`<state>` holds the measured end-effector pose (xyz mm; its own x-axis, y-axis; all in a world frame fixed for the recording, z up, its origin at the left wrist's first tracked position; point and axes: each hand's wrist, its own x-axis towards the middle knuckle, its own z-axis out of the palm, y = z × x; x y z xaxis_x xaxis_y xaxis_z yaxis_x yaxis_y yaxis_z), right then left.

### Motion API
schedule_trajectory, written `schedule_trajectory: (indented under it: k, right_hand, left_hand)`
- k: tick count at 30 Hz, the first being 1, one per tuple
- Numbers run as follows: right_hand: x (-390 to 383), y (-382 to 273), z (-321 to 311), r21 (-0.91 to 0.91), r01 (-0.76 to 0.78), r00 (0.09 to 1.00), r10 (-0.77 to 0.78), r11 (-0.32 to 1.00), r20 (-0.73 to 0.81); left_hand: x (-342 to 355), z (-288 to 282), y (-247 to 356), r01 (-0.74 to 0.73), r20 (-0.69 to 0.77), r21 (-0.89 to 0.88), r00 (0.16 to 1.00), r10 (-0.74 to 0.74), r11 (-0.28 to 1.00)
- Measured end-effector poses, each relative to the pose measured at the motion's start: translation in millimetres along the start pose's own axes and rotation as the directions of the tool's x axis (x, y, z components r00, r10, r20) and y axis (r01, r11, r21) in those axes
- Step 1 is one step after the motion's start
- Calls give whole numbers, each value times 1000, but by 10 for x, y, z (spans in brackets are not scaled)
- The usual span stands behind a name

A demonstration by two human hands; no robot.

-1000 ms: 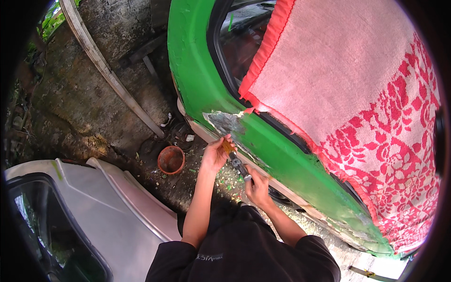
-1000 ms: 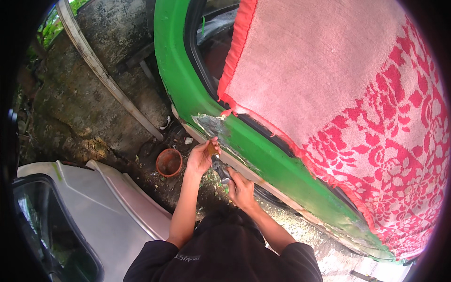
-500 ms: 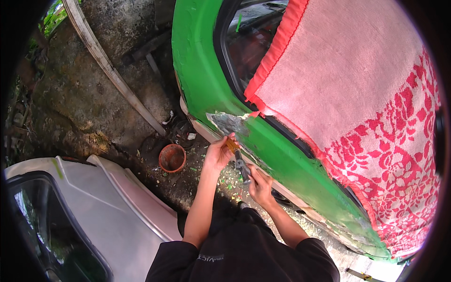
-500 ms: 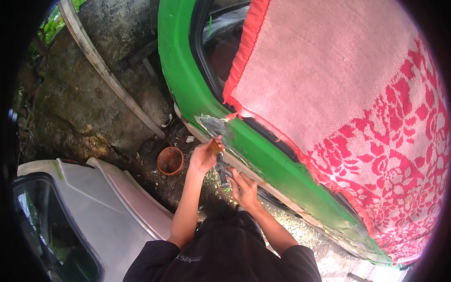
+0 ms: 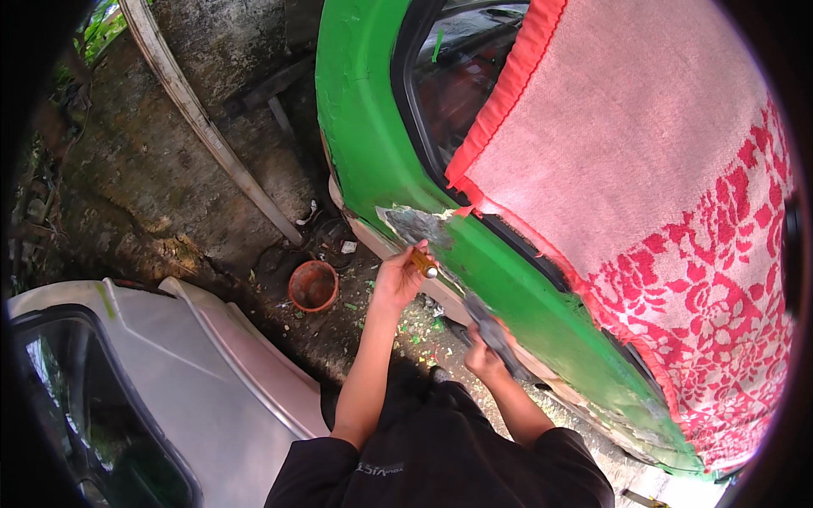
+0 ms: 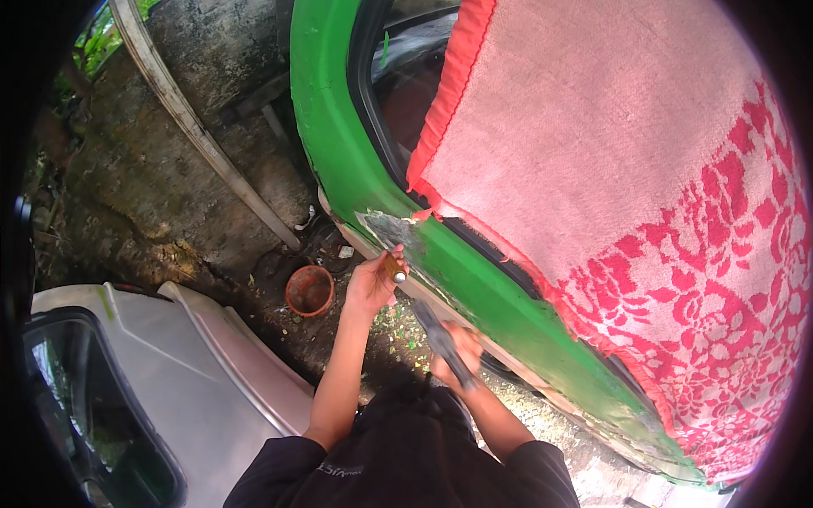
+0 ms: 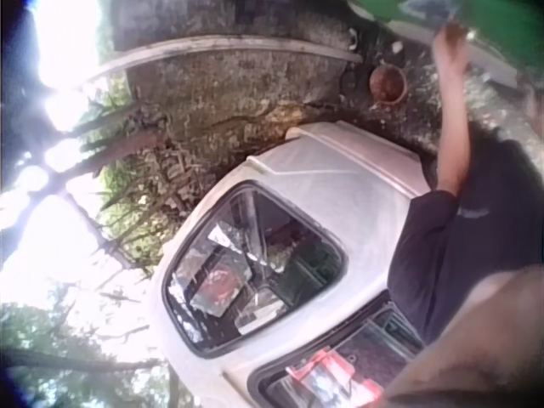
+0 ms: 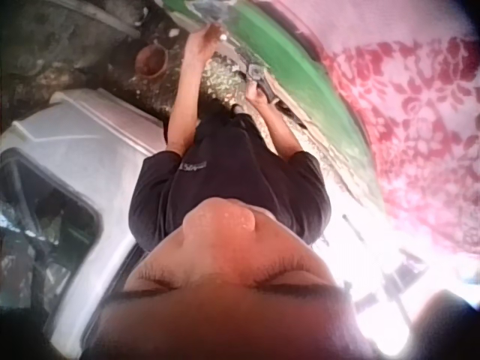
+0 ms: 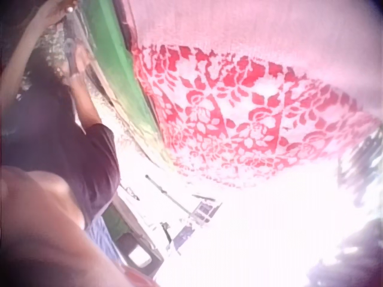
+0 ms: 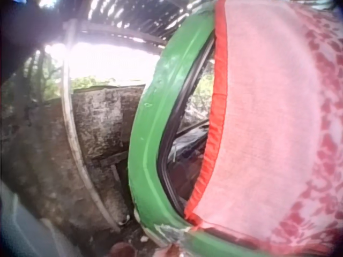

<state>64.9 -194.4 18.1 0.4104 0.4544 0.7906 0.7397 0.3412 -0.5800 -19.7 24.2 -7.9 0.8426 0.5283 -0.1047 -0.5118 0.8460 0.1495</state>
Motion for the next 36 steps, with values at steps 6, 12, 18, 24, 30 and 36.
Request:
schedule_trajectory:
  k: [6, 12, 18, 24, 30, 36]
  right_hand:
    - [-158, -185, 198, -72, -406, 911, 409, 911, 45]
    - [-8, -240, 63, -91, -517, 837, 525, 851, 154]
    - [-18, -274, 39, -56, -574, 806, 576, 817, 137]
    - [-55, -272, 49, -37, -640, 753, 636, 768, 172]
    - [-77, -270, 51, -24, -610, 776, 603, 792, 186]
    - [426, -511, -86, 77, -225, 951, 202, 971, 233]
  left_hand:
    - [-17, -555, 194, -71, -277, -92, 960, 43, 993]
    - [-254, -159, -29, 8, -261, 192, 964, 43, 981]
    - [-279, 60, -141, 10, -395, 310, 911, 119, 951]
    - [-312, 295, -89, 20, -449, 376, 878, 164, 927]
    - [-258, 287, -56, 29, -411, 311, 905, 107, 950]
    - [-246, 363, -11, -15, -347, 313, 929, 129, 950]
